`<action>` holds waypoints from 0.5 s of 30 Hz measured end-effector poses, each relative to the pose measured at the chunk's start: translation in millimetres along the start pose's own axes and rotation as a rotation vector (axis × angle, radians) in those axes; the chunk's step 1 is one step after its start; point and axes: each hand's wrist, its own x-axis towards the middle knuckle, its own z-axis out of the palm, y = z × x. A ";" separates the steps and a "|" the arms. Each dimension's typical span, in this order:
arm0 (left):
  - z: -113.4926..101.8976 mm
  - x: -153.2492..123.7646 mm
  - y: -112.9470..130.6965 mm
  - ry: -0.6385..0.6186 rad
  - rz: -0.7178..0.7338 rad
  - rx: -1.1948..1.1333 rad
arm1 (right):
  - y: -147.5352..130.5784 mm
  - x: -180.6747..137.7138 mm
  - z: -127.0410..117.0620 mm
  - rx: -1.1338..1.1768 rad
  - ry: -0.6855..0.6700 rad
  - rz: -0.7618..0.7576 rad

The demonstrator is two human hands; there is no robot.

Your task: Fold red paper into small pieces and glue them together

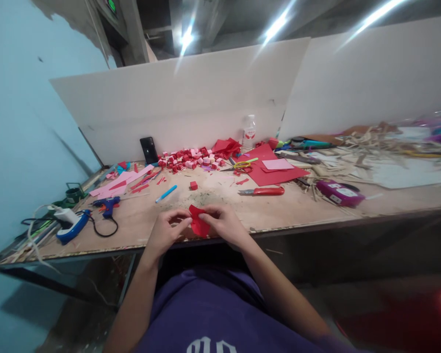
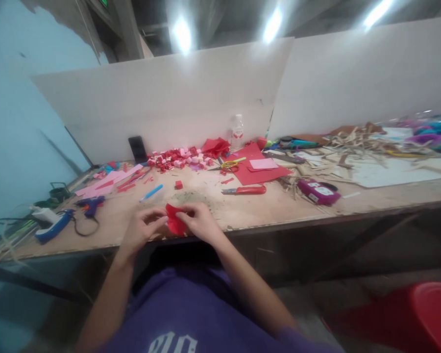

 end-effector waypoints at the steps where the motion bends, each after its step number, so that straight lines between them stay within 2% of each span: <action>1: 0.3 0.0 0.8 0.006 0.015 0.002 | 0.5 -0.4 0.0 -0.001 -0.011 -0.006; 5: 1.2 0.3 3.3 -0.002 0.055 0.005 | 4.0 -2.1 0.3 -0.005 -0.043 -0.015; 15: -1.7 -0.4 1.3 0.004 0.025 -0.020 | 1.1 -4.1 -0.1 -0.009 -0.069 -0.013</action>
